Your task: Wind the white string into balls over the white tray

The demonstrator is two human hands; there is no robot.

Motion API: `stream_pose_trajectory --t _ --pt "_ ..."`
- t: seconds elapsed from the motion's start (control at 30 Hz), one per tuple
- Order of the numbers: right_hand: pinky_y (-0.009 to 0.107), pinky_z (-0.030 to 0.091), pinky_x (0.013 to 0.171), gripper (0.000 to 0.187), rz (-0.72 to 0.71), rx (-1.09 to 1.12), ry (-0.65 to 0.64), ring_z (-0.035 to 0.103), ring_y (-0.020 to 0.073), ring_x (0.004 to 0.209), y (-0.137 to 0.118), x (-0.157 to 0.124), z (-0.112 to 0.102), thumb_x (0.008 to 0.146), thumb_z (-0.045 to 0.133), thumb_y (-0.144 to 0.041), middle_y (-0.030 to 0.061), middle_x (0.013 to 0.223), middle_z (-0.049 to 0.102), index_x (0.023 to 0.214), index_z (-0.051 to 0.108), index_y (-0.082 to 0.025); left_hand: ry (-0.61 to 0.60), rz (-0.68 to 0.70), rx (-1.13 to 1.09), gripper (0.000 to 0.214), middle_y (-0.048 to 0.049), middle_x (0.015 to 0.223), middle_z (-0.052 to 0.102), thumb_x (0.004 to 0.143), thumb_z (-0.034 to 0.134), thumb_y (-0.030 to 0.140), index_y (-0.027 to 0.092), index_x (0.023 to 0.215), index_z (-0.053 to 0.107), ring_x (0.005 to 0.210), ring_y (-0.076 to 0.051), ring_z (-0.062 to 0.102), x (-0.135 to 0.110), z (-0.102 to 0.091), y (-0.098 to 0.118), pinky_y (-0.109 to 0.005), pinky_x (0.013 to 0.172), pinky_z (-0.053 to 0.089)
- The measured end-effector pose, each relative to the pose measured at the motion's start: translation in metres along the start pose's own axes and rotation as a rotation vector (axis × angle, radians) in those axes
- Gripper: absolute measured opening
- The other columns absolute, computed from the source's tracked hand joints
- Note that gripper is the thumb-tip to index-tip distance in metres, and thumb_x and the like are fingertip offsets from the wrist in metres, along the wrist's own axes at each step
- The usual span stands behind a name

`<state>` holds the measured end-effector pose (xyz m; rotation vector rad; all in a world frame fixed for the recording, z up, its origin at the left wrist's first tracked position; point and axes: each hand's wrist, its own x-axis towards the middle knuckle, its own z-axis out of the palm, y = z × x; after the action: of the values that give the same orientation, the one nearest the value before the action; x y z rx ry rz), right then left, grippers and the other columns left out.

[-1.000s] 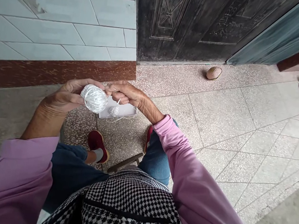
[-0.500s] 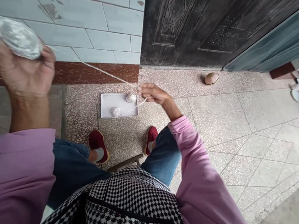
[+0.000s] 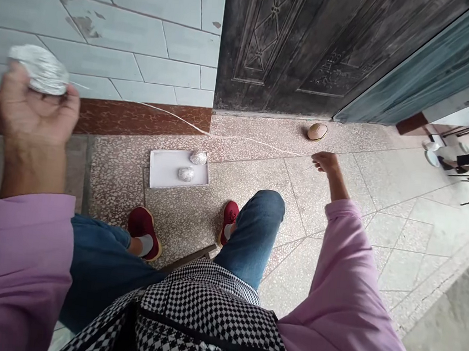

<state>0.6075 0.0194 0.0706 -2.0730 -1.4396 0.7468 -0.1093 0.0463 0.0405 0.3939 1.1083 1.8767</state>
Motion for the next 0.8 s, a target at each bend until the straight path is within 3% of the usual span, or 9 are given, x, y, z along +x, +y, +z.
stream_pose_trajectory --t 0.07,0.17,0.23,0.33,0.4,0.47,0.53,0.6,0.8 --pt "0.045 0.066 0.067 0.055 -0.024 -0.048 0.031 0.074 0.0248 0.065 -0.020 0.012 0.037 0.112 0.092 -0.035 0.0149 0.070 0.070 0.066 0.063 -0.029 -0.047 -0.062 -0.026 0.051 -0.0029 0.146 0.089 0.077 0.099 0.021 0.025 0.119 0.071 0.156 -0.025 0.073 -0.017 0.018 -0.017 -0.030 0.114 0.072" --pt "0.044 0.080 0.093 0.008 -0.156 -0.024 -0.057 0.092 0.0295 0.103 -0.072 0.021 0.113 0.105 0.089 -0.014 0.0254 0.125 0.094 0.097 0.090 -0.016 -0.218 -0.159 0.020 0.053 -0.0106 0.123 0.091 0.055 0.100 0.018 0.023 0.099 0.070 0.149 -0.034 0.073 -0.043 0.042 -0.041 -0.042 0.120 0.072" --pt "0.051 0.082 0.116 0.029 -0.348 0.041 -0.210 0.093 0.0324 0.130 -0.118 0.016 0.170 0.109 0.084 -0.012 0.0227 0.157 0.091 0.135 0.096 -0.014 -0.323 -0.182 0.068 0.052 -0.0136 0.117 0.091 0.052 0.102 0.019 0.023 0.094 0.072 0.146 -0.037 0.074 -0.058 0.054 -0.053 -0.048 0.124 0.072" --pt "0.058 0.072 0.141 0.049 -0.595 0.207 -0.485 0.084 0.0345 0.154 -0.183 -0.003 0.251 0.117 0.081 -0.017 0.0204 0.180 0.081 0.166 0.086 -0.015 -0.428 -0.210 0.163 0.050 -0.0151 0.113 0.090 0.055 0.106 0.024 0.021 0.098 0.080 0.137 -0.040 0.079 -0.072 0.062 -0.061 -0.054 0.123 0.073" --pt "0.054 0.067 0.146 0.053 -0.633 0.332 -0.613 0.079 0.0340 0.164 -0.214 -0.020 0.294 0.118 0.083 -0.022 0.0161 0.182 0.081 0.171 0.081 -0.019 -0.478 -0.220 0.203 0.048 -0.0149 0.113 0.090 0.061 0.108 0.028 0.022 0.102 0.083 0.135 -0.041 0.083 -0.075 0.062 -0.063 -0.053 0.120 0.074" --pt "0.051 0.068 0.141 0.039 -0.596 0.372 -0.676 0.080 0.0338 0.155 -0.232 -0.040 0.323 0.118 0.083 -0.027 0.0130 0.162 0.089 0.156 0.082 -0.018 -0.494 -0.211 0.214 0.047 -0.0138 0.115 0.091 0.065 0.109 0.032 0.023 0.103 0.084 0.135 -0.040 0.085 -0.074 0.061 -0.064 -0.050 0.116 0.075" --pt "0.044 0.071 0.125 0.017 -0.526 0.340 -0.692 0.083 0.0312 0.128 -0.240 -0.061 0.337 0.124 0.079 -0.033 0.0079 0.125 0.090 0.135 0.080 -0.020 -0.478 -0.190 0.221 0.050 -0.0119 0.116 0.091 0.065 0.111 0.034 0.024 0.106 0.083 0.132 -0.038 0.085 -0.069 0.059 -0.065 -0.048 0.113 0.075" --pt "0.036 0.068 0.106 0.016 -0.499 0.294 -0.715 0.076 0.0277 0.103 -0.242 -0.081 0.336 0.129 0.074 -0.035 0.0030 0.098 0.076 0.119 0.076 -0.023 -0.440 -0.156 0.250 0.055 -0.0084 0.115 0.090 0.066 0.112 0.034 0.023 0.109 0.081 0.124 -0.033 0.084 -0.060 0.057 -0.066 -0.048 0.110 0.073" --pt "0.032 0.046 0.076 0.043 -0.523 0.436 -0.882 0.054 0.0253 0.089 -0.243 -0.100 0.294 0.126 0.091 -0.051 0.0008 0.084 0.053 0.101 0.068 -0.026 -0.331 0.032 0.504 0.055 0.0037 0.098 0.085 0.064 0.109 0.019 0.020 0.111 0.082 0.098 -0.019 0.072 -0.042 0.049 -0.071 -0.036 0.095 0.062"
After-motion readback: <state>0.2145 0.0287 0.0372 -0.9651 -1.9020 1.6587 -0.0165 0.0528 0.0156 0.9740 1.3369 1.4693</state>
